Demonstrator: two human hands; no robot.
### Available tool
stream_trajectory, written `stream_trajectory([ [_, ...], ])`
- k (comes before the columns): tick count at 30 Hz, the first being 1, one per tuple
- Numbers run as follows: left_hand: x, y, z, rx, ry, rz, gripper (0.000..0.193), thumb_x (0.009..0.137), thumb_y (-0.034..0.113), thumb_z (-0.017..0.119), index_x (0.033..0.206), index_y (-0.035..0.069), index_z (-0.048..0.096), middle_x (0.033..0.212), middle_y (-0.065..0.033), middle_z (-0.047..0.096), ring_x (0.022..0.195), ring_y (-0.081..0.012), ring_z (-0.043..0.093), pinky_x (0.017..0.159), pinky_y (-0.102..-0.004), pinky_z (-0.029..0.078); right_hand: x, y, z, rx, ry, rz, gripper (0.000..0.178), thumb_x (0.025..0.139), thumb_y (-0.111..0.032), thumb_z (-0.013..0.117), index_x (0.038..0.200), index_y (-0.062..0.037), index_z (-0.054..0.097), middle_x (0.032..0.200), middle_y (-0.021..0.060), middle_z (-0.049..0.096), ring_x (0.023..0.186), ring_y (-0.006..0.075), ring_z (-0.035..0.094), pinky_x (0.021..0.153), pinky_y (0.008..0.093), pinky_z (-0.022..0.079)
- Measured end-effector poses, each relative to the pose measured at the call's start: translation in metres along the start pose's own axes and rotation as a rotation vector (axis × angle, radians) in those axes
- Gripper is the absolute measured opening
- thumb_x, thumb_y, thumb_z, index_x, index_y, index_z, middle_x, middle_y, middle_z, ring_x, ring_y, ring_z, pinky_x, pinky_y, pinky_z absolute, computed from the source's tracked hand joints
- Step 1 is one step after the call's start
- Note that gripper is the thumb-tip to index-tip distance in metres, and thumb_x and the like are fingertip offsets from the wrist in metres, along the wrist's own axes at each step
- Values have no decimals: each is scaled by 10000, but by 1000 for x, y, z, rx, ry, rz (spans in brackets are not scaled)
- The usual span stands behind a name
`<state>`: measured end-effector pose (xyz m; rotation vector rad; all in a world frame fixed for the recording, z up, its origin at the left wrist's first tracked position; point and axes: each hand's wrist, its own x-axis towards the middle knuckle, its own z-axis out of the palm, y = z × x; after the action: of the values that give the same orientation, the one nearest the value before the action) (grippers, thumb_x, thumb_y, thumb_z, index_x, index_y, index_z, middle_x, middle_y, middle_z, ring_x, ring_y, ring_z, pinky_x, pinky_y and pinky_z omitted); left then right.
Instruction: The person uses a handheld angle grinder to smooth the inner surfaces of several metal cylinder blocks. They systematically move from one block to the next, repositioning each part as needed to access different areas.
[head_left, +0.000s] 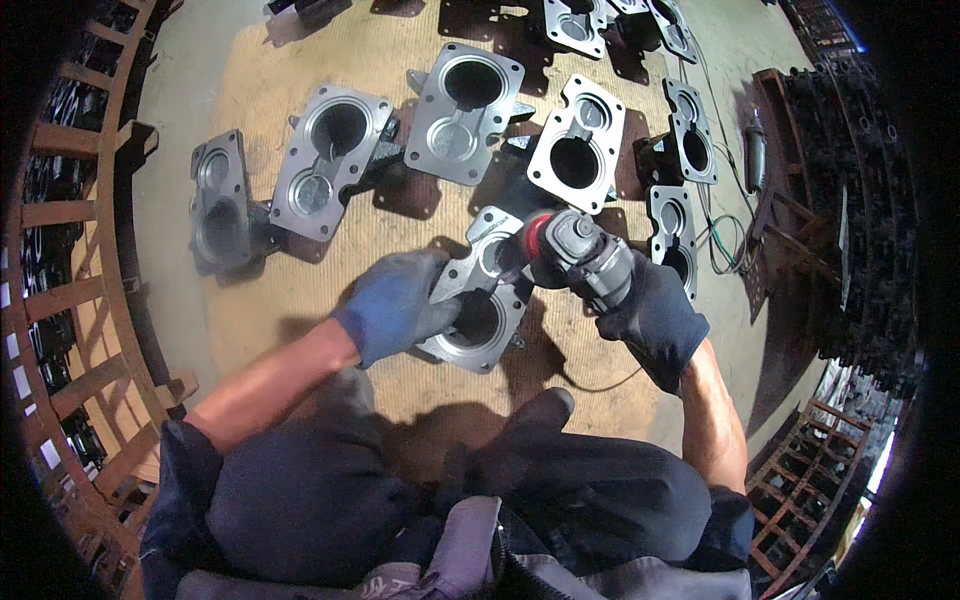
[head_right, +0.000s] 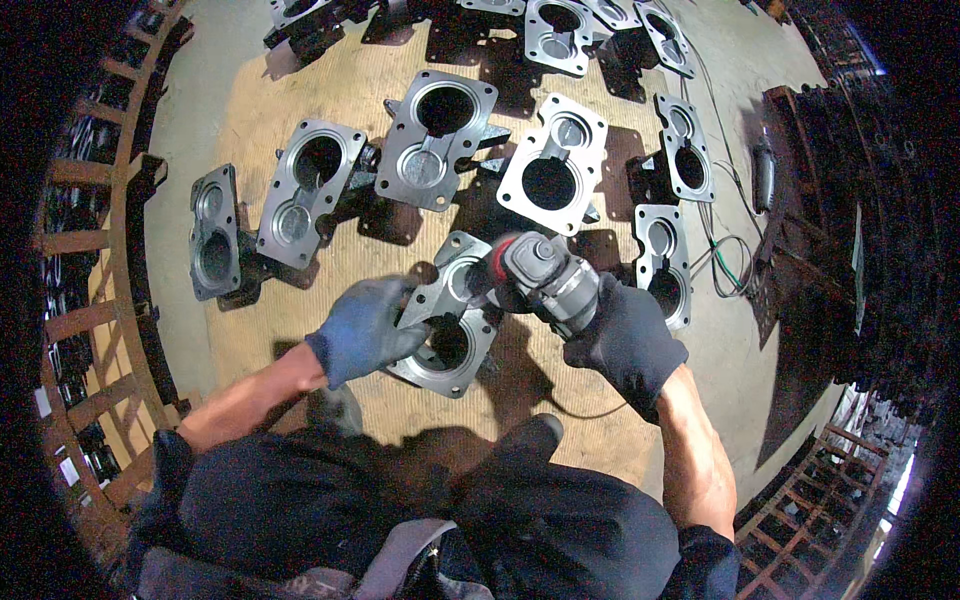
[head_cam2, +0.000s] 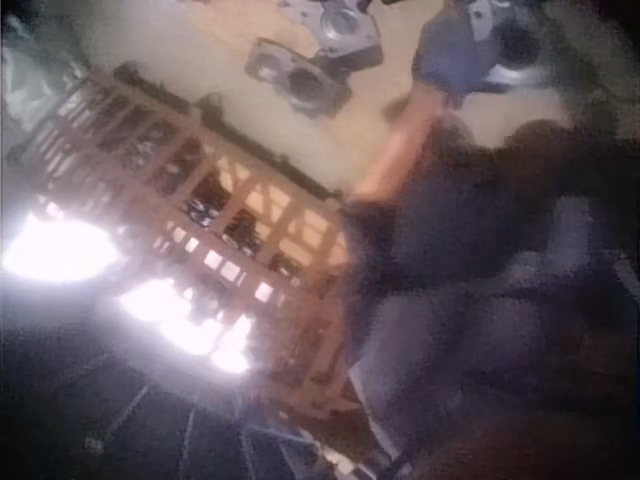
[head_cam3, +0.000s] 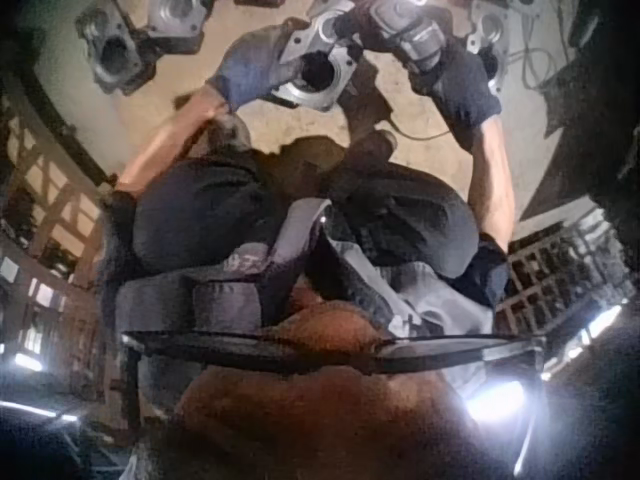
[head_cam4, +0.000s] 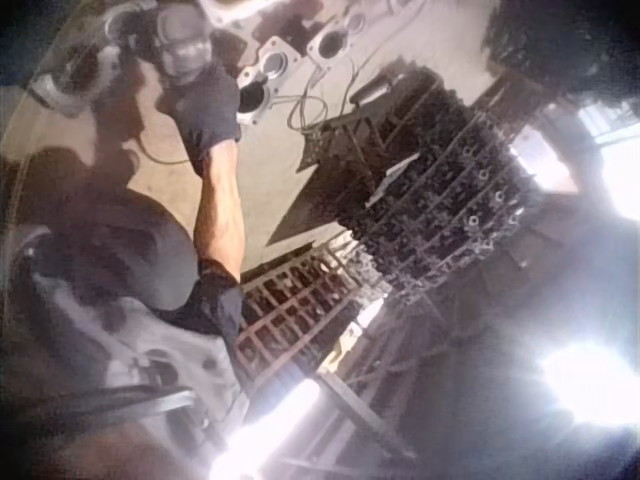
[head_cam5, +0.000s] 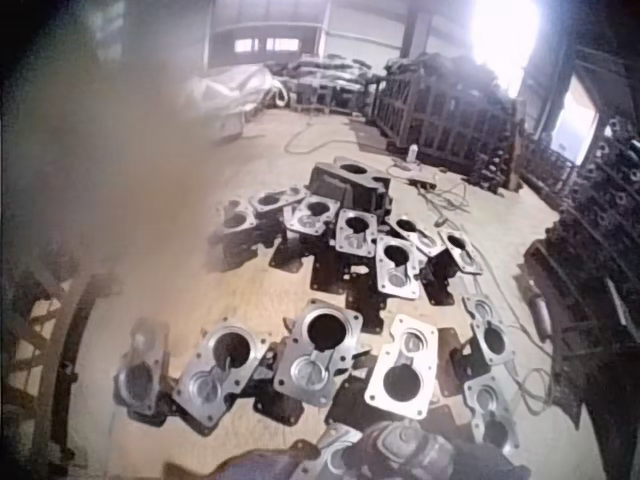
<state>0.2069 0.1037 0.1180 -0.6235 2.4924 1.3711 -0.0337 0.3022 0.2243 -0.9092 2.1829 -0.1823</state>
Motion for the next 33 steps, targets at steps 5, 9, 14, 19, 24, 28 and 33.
stream_trajectory([
  [5, -33, 2, 21, -430, 130, -196, 751, 786, 287, 788, 1324, -107, 443, 1136, -263, 630, 1038, -383, 645, 913, -418, 512, 2, -30, -7, 59, -40, 21, 565, 587, -212, 783, 1085, -23, 594, 926, 228, 696, 904, 410, 673, 784, 410, 547],
  [9, -27, -18, 31, -347, 174, -80, 647, 812, 179, 746, 1314, -111, 459, 1108, -268, 639, 955, -308, 687, 793, -371, 569, 10, -26, 1, -108, -4, -77, 551, 596, -232, 785, 1070, -21, 599, 919, 237, 692, 894, 420, 669, 781, 416, 549],
  [14, -4, -1, 0, -298, 74, -81, 509, 760, 139, 704, 1222, -27, 570, 1117, -215, 644, 996, -318, 668, 849, -384, 537, -6, 1, -1, -91, 9, 7, 595, 577, -245, 819, 1081, -19, 597, 927, 222, 695, 912, 409, 669, 789, 413, 549],
  [19, 5, -7, -17, 7, 176, 88, 511, 741, 155, 729, 1207, 0, 585, 1135, -211, 636, 1058, -357, 642, 908, -410, 518, -11, -7, 0, -9, 10, -1, 582, 580, -212, 812, 1089, -30, 595, 960, 214, 694, 928, 397, 668, 802, 401, 546],
  [24, -26, -11, 8, -105, 365, -152, 697, 785, 211, 746, 1338, -90, 448, 1200, -222, 642, 1210, -300, 577, 1014, -392, 450, -22, 14, 8, -45, 12, -5, 573, 583, -222, 816, 1081, -38, 600, 949, 218, 701, 922, 408, 675, 789, 411, 553],
  [28, -35, -11, 23, -342, 189, -170, 533, 823, 154, 689, 1276, -56, 505, 1076, -180, 691, 1010, -258, 667, 895, -347, 506, -25, 11, 2, -67, 4, 26, 584, 576, -229, 820, 1080, -39, 597, 923, 218, 701, 912, 422, 670, 783, 417, 555],
  [33, -24, -11, 16, -479, 137, -217, 420, 857, 124, 630, 1237, -23, 525, 1044, -174, 693, 968, -266, 679, 854, -365, 513, -9, -2, -3, -111, -2, -93, 545, 590, -221, 811, 1052, -32, 593, 912, 220, 694, 889, 409, 671, 783, 418, 552],
])
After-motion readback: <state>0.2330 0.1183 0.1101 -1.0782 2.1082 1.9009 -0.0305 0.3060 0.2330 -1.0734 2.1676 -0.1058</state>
